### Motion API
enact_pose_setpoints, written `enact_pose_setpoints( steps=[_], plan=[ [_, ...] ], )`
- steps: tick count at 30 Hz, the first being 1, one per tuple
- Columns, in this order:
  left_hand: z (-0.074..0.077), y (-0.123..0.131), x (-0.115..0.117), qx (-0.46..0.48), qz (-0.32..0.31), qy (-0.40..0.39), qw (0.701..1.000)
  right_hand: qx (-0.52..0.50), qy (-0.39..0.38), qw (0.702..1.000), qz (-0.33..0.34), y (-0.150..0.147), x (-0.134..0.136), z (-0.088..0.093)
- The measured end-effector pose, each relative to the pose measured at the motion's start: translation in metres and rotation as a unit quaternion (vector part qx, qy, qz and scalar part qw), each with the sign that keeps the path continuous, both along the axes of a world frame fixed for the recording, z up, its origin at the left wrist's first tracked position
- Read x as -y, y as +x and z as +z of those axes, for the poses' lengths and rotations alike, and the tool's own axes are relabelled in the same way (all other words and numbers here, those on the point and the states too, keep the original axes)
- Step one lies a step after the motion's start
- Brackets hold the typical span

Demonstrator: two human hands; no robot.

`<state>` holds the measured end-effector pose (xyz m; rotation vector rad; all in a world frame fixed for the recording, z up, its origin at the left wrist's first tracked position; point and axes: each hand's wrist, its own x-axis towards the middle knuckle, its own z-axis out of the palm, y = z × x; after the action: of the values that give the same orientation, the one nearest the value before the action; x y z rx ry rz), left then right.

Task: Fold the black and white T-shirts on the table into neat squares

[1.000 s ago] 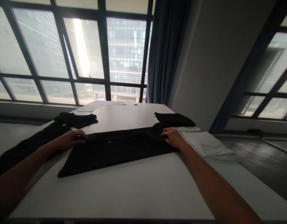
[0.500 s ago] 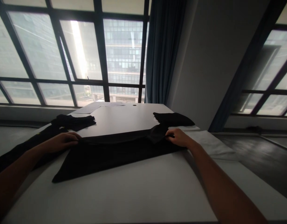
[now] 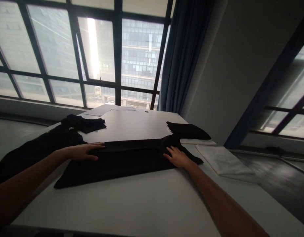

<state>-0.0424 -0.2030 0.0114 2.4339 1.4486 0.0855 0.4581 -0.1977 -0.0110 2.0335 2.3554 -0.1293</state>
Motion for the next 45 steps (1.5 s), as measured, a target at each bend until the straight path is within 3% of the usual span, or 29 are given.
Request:
enact_pose_setpoints(
  steps=[4, 8, 11, 13, 16, 18, 20, 23, 27, 30, 34, 41, 45],
  plan=[
    [0.016, -0.031, 0.002, -0.011, 0.082, -0.022, 0.996, -0.011, 0.003, 1.0, 0.011, -0.037, -0.002, -0.01],
    [0.025, -0.04, 0.004, -0.023, 0.149, 0.02, 0.988, 0.018, 0.049, 0.996, 0.073, -0.072, -0.036, -0.001],
    [0.026, -0.029, 0.009, -0.01, 0.115, 0.079, 0.99, 0.074, 0.183, 0.98, 0.039, -0.091, -0.07, 0.02],
    [0.025, -0.018, 0.013, 0.002, 0.081, 0.103, 0.991, 0.074, 0.225, 0.971, -0.015, -0.105, -0.083, 0.032],
    [0.023, -0.005, 0.015, 0.019, 0.051, 0.096, 0.994, 0.013, 0.124, 0.991, -0.046, -0.131, -0.083, 0.036],
    [0.021, 0.0, 0.014, 0.023, 0.043, 0.089, 0.995, -0.001, 0.037, 0.999, -0.026, -0.146, -0.08, 0.031],
    [0.019, 0.003, 0.012, 0.023, 0.046, 0.084, 0.995, 0.023, -0.003, 1.0, 0.004, -0.156, -0.08, 0.026],
    [0.017, 0.009, 0.014, 0.043, 0.039, 0.075, 0.996, 0.068, 0.022, 0.997, 0.018, -0.16, -0.094, 0.027],
    [0.015, 0.029, 0.025, 0.071, -0.024, 0.072, 0.995, 0.076, 0.14, 0.987, -0.012, -0.16, -0.105, 0.036],
    [0.011, 0.052, 0.032, 0.053, -0.076, 0.082, 0.992, 0.047, 0.126, 0.989, 0.058, -0.16, -0.087, 0.039],
    [0.006, 0.093, 0.033, 0.029, -0.12, 0.128, 0.984, -0.022, 0.066, 0.981, 0.183, -0.144, -0.04, 0.039],
    [0.017, 0.158, 0.028, -0.017, -0.138, 0.191, 0.972, -0.143, -0.018, 0.961, 0.234, -0.086, 0.032, 0.048],
    [0.018, 0.169, 0.032, 0.034, -0.074, 0.218, 0.973, -0.128, 0.055, 0.963, 0.229, -0.075, 0.054, 0.037]
  ],
)
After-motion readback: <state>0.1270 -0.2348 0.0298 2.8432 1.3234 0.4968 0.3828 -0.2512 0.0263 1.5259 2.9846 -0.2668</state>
